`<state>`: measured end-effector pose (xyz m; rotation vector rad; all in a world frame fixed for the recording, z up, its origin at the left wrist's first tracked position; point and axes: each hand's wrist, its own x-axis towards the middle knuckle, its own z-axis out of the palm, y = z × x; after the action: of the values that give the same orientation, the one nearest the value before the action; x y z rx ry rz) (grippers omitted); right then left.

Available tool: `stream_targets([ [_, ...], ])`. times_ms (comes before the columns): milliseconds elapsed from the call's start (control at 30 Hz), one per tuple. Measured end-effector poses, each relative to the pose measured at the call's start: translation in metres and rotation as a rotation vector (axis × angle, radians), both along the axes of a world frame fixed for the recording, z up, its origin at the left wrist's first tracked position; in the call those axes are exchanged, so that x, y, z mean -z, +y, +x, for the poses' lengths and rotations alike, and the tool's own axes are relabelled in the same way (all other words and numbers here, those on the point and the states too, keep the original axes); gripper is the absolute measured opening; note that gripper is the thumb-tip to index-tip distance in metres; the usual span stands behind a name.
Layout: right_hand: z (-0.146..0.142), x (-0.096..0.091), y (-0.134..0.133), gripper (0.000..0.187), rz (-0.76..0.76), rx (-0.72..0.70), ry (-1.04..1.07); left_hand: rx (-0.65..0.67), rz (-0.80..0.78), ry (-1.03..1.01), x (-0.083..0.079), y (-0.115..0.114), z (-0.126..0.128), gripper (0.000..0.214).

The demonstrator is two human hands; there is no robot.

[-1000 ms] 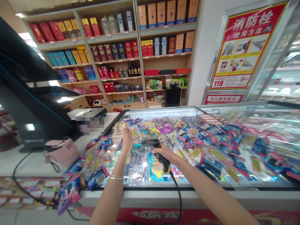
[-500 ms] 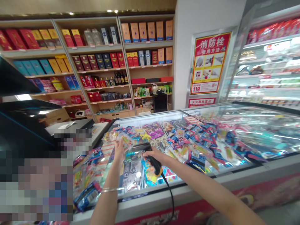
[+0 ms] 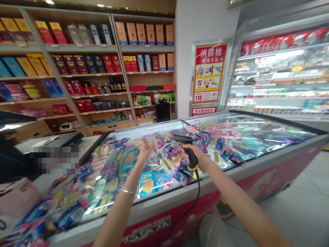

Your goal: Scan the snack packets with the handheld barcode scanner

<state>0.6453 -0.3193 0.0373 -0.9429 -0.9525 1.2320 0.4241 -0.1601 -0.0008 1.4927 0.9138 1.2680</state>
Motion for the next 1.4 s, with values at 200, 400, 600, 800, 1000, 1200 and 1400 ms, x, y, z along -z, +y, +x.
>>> stream_targets([
  [200, 0.077, 0.028, -0.024, 0.022, 0.014, 0.114, 0.09, 0.247, -0.019, 0.084, -0.011, -0.036, 0.09, 0.056],
  [400, 0.115, 0.061, -0.035, 0.021, 0.027, 0.173, 0.172, 0.124, 0.228, 0.488, -0.001, -0.048, 0.133, 0.049],
  [600, 0.123, 0.085, -0.029, 0.022, 0.007, 0.213, 0.294, -0.227, 0.669, 0.888, 0.005, -0.06, 0.138, 0.046],
  [800, 0.121, 0.093, -0.025, 0.023, -0.064, 0.229, 0.234, -0.128, 0.725, 0.989, 0.017, -0.063, 0.135, 0.044],
  [1000, 0.12, 0.093, -0.025, 0.026, -0.083, 0.272, 0.216, -0.111, 0.689, 0.994, 0.021, -0.065, 0.135, 0.043],
  [1200, 0.118, 0.091, -0.022, 0.024, -0.083, 0.267, 0.231, -0.108, 0.698, 1.0, 0.02, -0.063, 0.135, 0.044],
  [1400, 0.118, 0.084, -0.028, 0.022, -0.074, 0.213, 0.198, -0.115, 0.694, 1.041, 0.019, -0.067, 0.138, 0.043],
])
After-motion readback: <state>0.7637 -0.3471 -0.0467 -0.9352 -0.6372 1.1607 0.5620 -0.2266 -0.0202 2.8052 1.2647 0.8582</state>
